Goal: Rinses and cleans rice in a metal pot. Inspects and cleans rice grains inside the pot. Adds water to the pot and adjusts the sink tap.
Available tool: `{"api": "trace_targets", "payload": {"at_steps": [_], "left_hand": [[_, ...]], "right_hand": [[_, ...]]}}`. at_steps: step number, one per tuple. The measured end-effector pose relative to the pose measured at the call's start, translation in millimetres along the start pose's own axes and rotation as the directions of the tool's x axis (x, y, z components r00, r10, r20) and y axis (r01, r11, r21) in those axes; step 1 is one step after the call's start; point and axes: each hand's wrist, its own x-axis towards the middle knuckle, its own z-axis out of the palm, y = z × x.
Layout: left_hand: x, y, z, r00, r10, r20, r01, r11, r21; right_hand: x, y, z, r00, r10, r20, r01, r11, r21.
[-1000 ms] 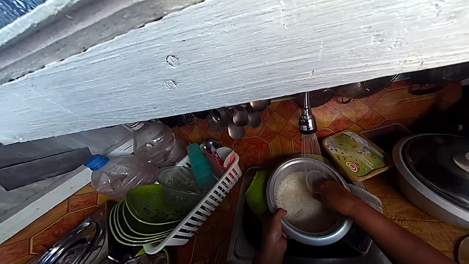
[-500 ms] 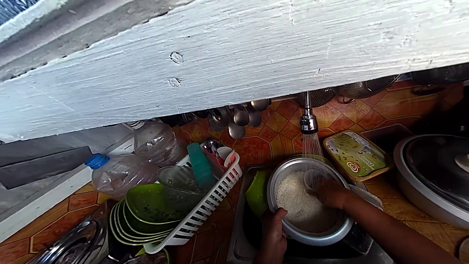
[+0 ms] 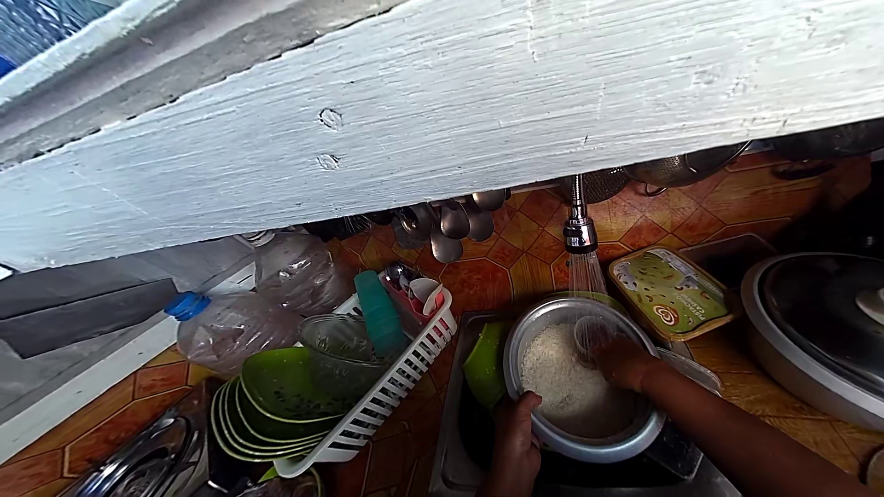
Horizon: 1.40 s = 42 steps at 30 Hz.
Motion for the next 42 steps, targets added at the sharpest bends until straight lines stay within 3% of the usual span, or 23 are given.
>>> {"api": "trace_targets", "payload": {"at_steps": [8,11,14,16,18,20,22,25,26,27,28,29,30,31,32,35,38,42], "left_hand": [[-2,2,1,1.000,-0.001,-0.010,0.001,1.000,0.030],[-2,2,2,1.000,0.004,-0.009,-0.004,1.000,0.030],[-2,1,2,1.000,0.006,-0.010,-0.006,1.000,0.019],[-1,1,1,1.000,0.007,-0.007,-0.006,1.000,0.013],[-1,1,1,1.000,0.009,-0.004,-0.009,1.000,0.009],[-1,0,1,1.000,0.015,-0.004,-0.015,1.000,0.005],[0,-1,1,1.000,0.016,-0.003,-0.016,1.000,0.002],[-1,-1,1,1.000,0.017,-0.001,-0.017,1.000,-0.003],[-1,0,1,1.000,0.019,-0.004,-0.019,1.000,-0.003],[-1,0,1,1.000,0.020,-0.006,-0.020,1.000,-0.001],[-1,0,1,1.000,0.020,-0.005,-0.020,1.000,0.000],[-2,0,1,1.000,0.019,-0.005,-0.019,1.000,0.003],[-1,0,1,1.000,0.018,-0.007,-0.018,1.000,0.007],[-1,0,2,1.000,0.018,-0.011,-0.018,1.000,0.009],[-1,0,2,1.000,0.017,-0.010,-0.017,1.000,0.009],[0,0,1,1.000,0.010,-0.011,-0.010,1.000,0.009],[-3,2,1,1.000,0.008,-0.012,-0.008,1.000,0.014],[-3,2,2,1.000,0.003,-0.017,-0.002,1.000,0.017]], "right_hand": [[3,11,7,0.996,-0.027,-0.086,0.033,0.997,0.068],[5,15,6,0.979,-0.056,-0.196,0.108,0.958,0.264],[4,17,9,0.959,-0.047,-0.279,0.195,0.824,0.532],[3,15,12,0.962,-0.034,-0.270,0.232,0.621,0.749],[-2,7,13,0.981,0.011,-0.192,0.185,0.216,0.959],[-8,-2,12,0.996,0.050,-0.077,0.083,-0.142,0.986],[-11,-8,13,0.999,0.046,0.010,0.006,-0.343,0.939],[-12,-11,13,0.998,0.037,0.048,-0.027,-0.451,0.892],[-13,-12,13,0.998,0.055,0.018,0.007,-0.421,0.907],[-12,-11,12,0.995,0.085,-0.049,0.073,-0.316,0.946],[-11,-9,13,0.982,0.112,-0.152,0.163,-0.091,0.982],[-10,-4,13,0.960,0.099,-0.263,0.233,0.247,0.941],[-8,0,12,0.940,0.053,-0.336,0.246,0.577,0.778],[-7,2,11,0.935,-0.006,-0.355,0.216,0.804,0.554],[-6,3,11,0.943,-0.054,-0.330,0.173,0.924,0.342],[-5,-1,15,0.982,-0.028,-0.187,0.034,0.999,0.034],[-9,-5,13,0.997,0.062,-0.041,-0.062,0.998,0.010],[-7,-3,11,0.996,0.089,-0.030,-0.088,0.995,0.043]]}}
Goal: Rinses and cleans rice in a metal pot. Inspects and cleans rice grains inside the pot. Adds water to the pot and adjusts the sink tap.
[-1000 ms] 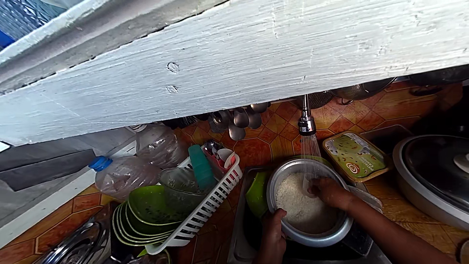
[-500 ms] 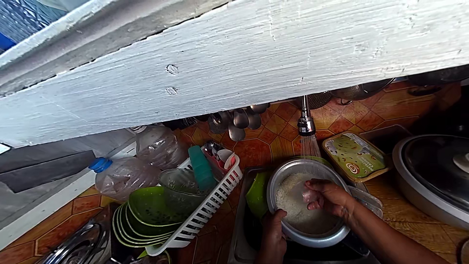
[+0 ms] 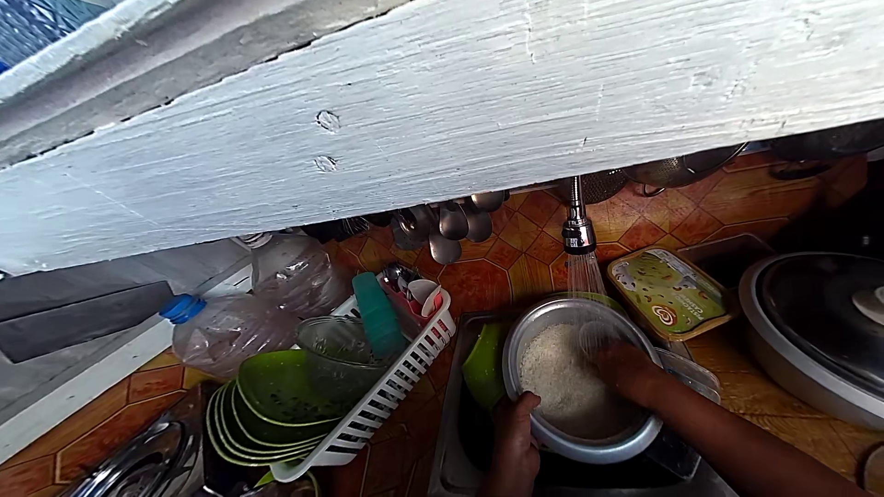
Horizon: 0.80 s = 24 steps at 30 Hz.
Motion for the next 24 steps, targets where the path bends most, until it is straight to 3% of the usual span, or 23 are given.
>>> {"api": "trace_targets", "payload": {"at_steps": [7,20,24], "left_hand": [[3,-2,-2,1.000,-0.001,0.011,0.001,1.000,-0.003],[2,0,-2,1.000,-0.008,0.014,0.008,1.000,0.001],[3,0,-3,1.000,-0.006,0.018,0.006,1.000,-0.002]], "right_hand": [[9,-1,6,0.998,-0.053,-0.026,0.053,0.999,0.000],[7,-5,0,1.000,0.005,0.007,-0.004,1.000,-0.009],[8,4,-7,0.995,-0.085,-0.050,0.092,0.986,0.138]]}}
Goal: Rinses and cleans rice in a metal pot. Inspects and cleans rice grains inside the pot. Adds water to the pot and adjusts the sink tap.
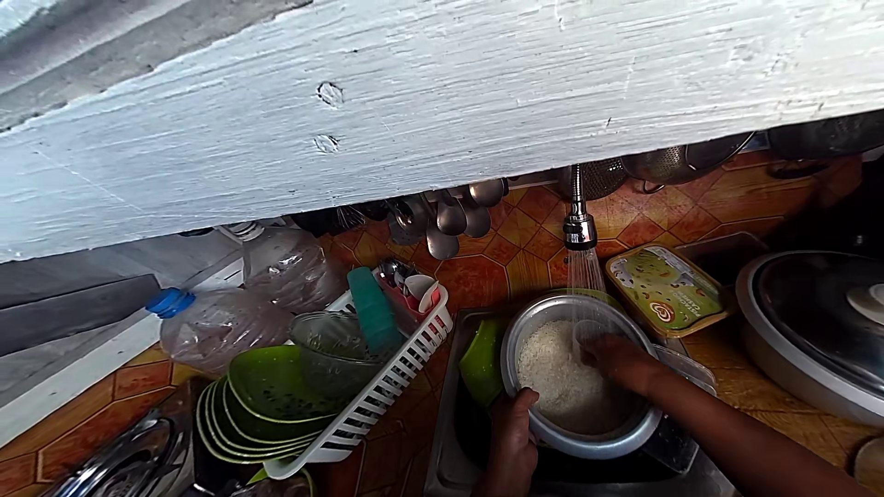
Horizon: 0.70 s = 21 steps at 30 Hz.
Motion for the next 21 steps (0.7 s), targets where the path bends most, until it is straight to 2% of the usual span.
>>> {"api": "trace_targets", "payload": {"at_steps": [3,6,7,9,10,11,13,16,18,19,20,21], "left_hand": [[1,-1,-1,1.000,0.008,0.012,-0.008,1.000,0.003],[1,-2,0,1.000,0.003,0.011,-0.003,1.000,-0.007],[0,-1,0,1.000,0.003,0.011,-0.003,1.000,-0.007],[0,-1,0,1.000,0.005,0.015,-0.005,1.000,-0.006],[1,-1,0,1.000,0.008,0.017,-0.008,1.000,-0.007],[1,-1,0,1.000,0.009,0.016,-0.009,1.000,-0.008],[0,-2,0,1.000,0.010,0.013,-0.010,1.000,-0.012],[0,-2,1,1.000,0.013,0.007,-0.013,1.000,-0.014],[0,-1,1,1.000,0.012,0.006,-0.012,1.000,-0.017],[-1,-1,0,1.000,0.011,0.007,-0.010,1.000,-0.019],[-1,-1,1,1.000,0.010,0.008,-0.010,1.000,-0.019],[-1,0,1,1.000,0.010,0.010,-0.010,1.000,-0.019]], "right_hand": [[-4,4,-3,0.986,-0.144,-0.082,0.160,0.951,0.263],[-7,6,2,0.981,-0.132,-0.145,0.194,0.769,0.609],[-7,5,4,0.986,-0.093,-0.137,0.165,0.649,0.742],[-9,0,9,0.997,-0.011,-0.079,0.079,0.279,0.957],[-10,-3,12,0.999,0.026,-0.041,0.040,0.062,0.997],[-11,-6,14,0.999,0.052,0.003,0.002,-0.102,0.995],[-12,-10,18,0.991,0.111,0.071,-0.040,-0.255,0.966],[-12,-13,20,0.984,0.153,0.096,-0.039,-0.341,0.939],[-14,-13,21,0.983,0.164,0.087,-0.027,-0.337,0.941],[-15,-13,21,0.982,0.179,0.060,-0.006,-0.285,0.959],[-16,-12,20,0.983,0.181,0.000,0.029,-0.161,0.987],[-17,-10,18,0.982,0.166,-0.094,0.085,0.063,0.994]]}}
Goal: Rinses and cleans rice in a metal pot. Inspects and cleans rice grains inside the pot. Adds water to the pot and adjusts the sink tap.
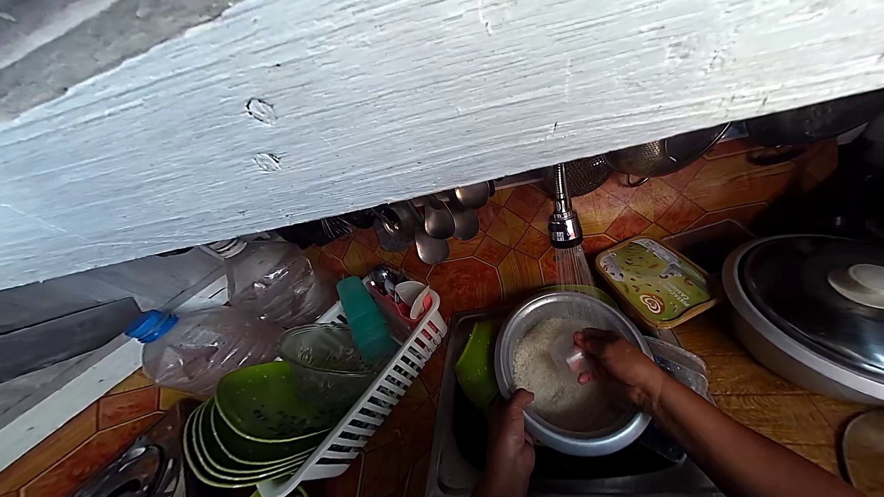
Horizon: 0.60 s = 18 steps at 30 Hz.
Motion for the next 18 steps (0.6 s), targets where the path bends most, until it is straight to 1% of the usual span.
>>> {"api": "trace_targets", "payload": {"at_steps": [1,2,3,4,5,6,7,8,9,10,11,12,13,14,16,18], "left_hand": [[0,0,0,1.000,0.002,-0.003,-0.002,1.000,0.002],[1,-1,0,1.000,0.002,-0.009,-0.002,1.000,0.003],[1,-1,0,1.000,0.003,-0.011,-0.003,1.000,0.002],[1,-1,0,1.000,0.005,-0.009,-0.005,1.000,-0.001],[2,-1,0,1.000,0.007,-0.009,-0.007,1.000,-0.002],[2,-1,0,1.000,0.007,-0.011,-0.007,1.000,-0.001],[2,-1,0,1.000,0.008,-0.012,-0.008,1.000,0.000],[2,-2,0,1.000,0.008,-0.013,-0.008,1.000,0.001],[2,-2,0,1.000,0.008,-0.015,-0.008,1.000,0.001],[2,-1,0,1.000,0.006,-0.017,-0.006,1.000,0.004],[2,-1,0,1.000,0.003,-0.021,-0.002,1.000,0.008],[2,-2,0,1.000,0.000,-0.023,0.001,1.000,0.014],[3,-2,0,1.000,-0.001,-0.025,0.001,1.000,0.016],[3,-2,0,1.000,0.000,-0.025,0.000,1.000,0.018],[3,-2,-1,1.000,0.005,-0.025,-0.004,1.000,0.014],[3,-2,-1,1.000,0.007,-0.020,-0.006,1.000,0.009]], "right_hand": [[1,-1,-4,0.993,-0.115,0.032,0.119,0.953,-0.278],[2,-1,-9,0.972,-0.223,0.076,0.228,0.807,-0.545],[3,-2,-13,0.950,-0.284,0.127,0.281,0.611,-0.740],[3,-3,-15,0.938,-0.300,0.175,0.296,0.427,-0.855],[4,-3,-15,0.938,-0.280,0.203,0.284,0.288,-0.915],[3,-3,-14,0.951,-0.234,0.204,0.250,0.186,-0.950],[2,-4,-12,0.966,-0.181,0.187,0.209,0.110,-0.972],[0,-4,-10,0.977,-0.137,0.163,0.173,0.059,-0.983],[-1,-5,-8,0.986,-0.090,0.139,0.142,0.034,-0.989],[-3,-6,-6,0.991,-0.053,0.119,0.121,0.030,-0.992],[-4,-8,-5,0.994,-0.035,0.107,0.109,0.054,-0.993],[-4,-9,-6,0.993,-0.041,0.106,0.110,0.112,-0.988],[-2,-9,-9,0.990,-0.071,0.118,0.131,0.213,-0.968],[0,-8,-13,0.983,-0.113,0.142,0.172,0.342,-0.924],[3,-7,-19,0.975,-0.157,0.156,0.219,0.574,-0.789],[2,-7,-19,0.989,-0.130,0.070,0.146,0.802,-0.580]]}}
